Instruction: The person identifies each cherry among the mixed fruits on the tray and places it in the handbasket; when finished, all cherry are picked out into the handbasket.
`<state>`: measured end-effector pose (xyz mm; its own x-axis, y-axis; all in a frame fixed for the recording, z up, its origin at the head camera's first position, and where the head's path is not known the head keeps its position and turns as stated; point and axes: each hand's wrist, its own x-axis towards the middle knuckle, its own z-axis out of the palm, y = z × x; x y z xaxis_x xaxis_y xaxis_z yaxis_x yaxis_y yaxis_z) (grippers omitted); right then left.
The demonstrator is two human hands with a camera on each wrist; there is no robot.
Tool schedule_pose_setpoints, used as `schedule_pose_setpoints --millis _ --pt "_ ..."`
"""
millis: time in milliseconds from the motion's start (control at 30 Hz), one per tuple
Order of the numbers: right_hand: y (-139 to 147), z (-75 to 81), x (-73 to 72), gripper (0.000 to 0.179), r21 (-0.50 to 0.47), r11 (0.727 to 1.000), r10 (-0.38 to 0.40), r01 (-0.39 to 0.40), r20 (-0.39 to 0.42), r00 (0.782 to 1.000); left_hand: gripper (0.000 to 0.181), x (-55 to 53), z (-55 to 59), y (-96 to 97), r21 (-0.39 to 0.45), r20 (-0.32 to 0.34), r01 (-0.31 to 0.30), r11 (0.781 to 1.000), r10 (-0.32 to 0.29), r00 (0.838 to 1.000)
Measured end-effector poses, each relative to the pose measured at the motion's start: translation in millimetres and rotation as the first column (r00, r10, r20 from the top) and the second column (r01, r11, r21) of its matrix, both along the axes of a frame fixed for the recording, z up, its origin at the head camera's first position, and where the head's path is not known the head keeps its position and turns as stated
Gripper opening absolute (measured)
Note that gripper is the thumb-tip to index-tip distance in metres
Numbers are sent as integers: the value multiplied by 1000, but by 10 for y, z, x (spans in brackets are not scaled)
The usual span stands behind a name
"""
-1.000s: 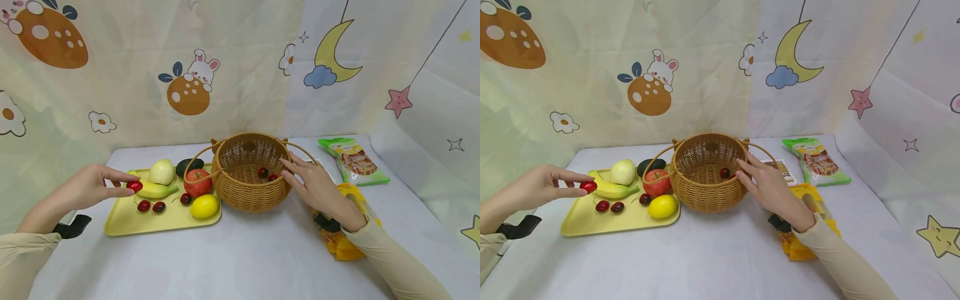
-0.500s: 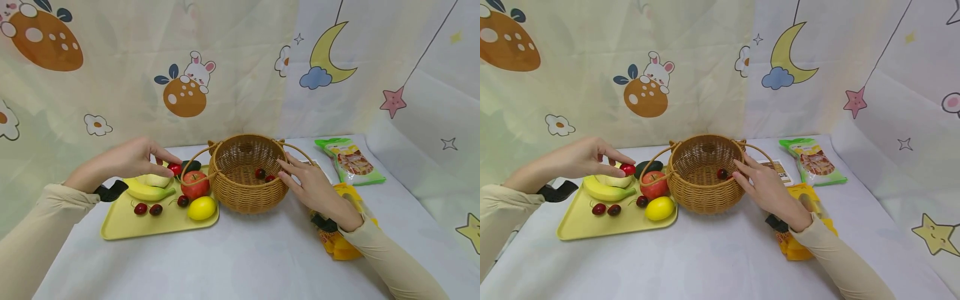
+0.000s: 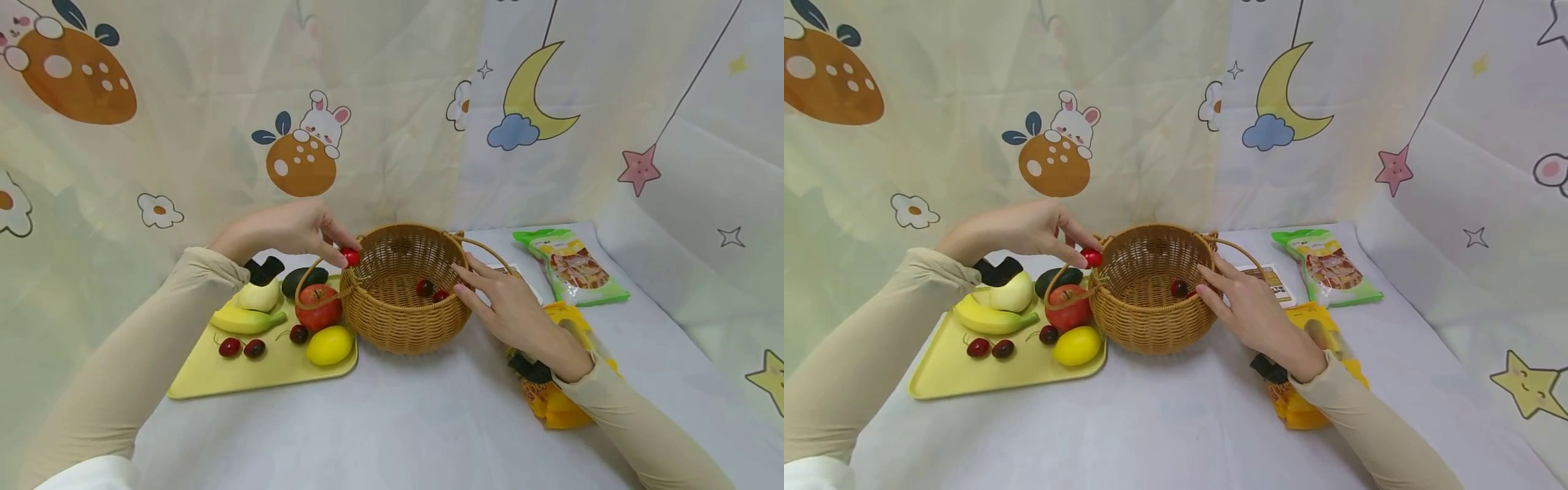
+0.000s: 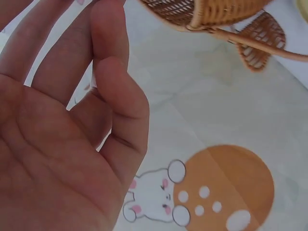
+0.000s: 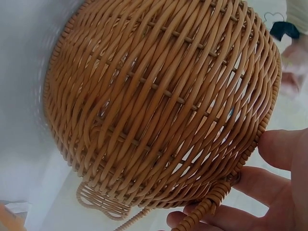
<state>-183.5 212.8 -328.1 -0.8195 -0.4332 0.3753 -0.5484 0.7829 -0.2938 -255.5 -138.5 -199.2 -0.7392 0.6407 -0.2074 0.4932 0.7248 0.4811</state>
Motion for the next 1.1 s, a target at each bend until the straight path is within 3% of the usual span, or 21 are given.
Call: schedule_pose_setpoints --millis 100,333,633,1100 --pt "1 2 1 49 -2 1000 -3 3 0 1000 31 -90 -9 149 9 38 13 1000 -13 999" --pt "3 -5 6 49 -14 1000 -7 7 -3 1000 31 -267 -97 458 43 48 74 996 -76 996" --pt "-5 -13 11 48 -7 1000 -3 3 -2 1000 32 -446 -278 798 88 26 154 984 -157 987" --pt "-8 -21 8 48 -4 1000 -10 10 -14 1000 34 -651 -634 1111 132 16 194 972 -198 980"
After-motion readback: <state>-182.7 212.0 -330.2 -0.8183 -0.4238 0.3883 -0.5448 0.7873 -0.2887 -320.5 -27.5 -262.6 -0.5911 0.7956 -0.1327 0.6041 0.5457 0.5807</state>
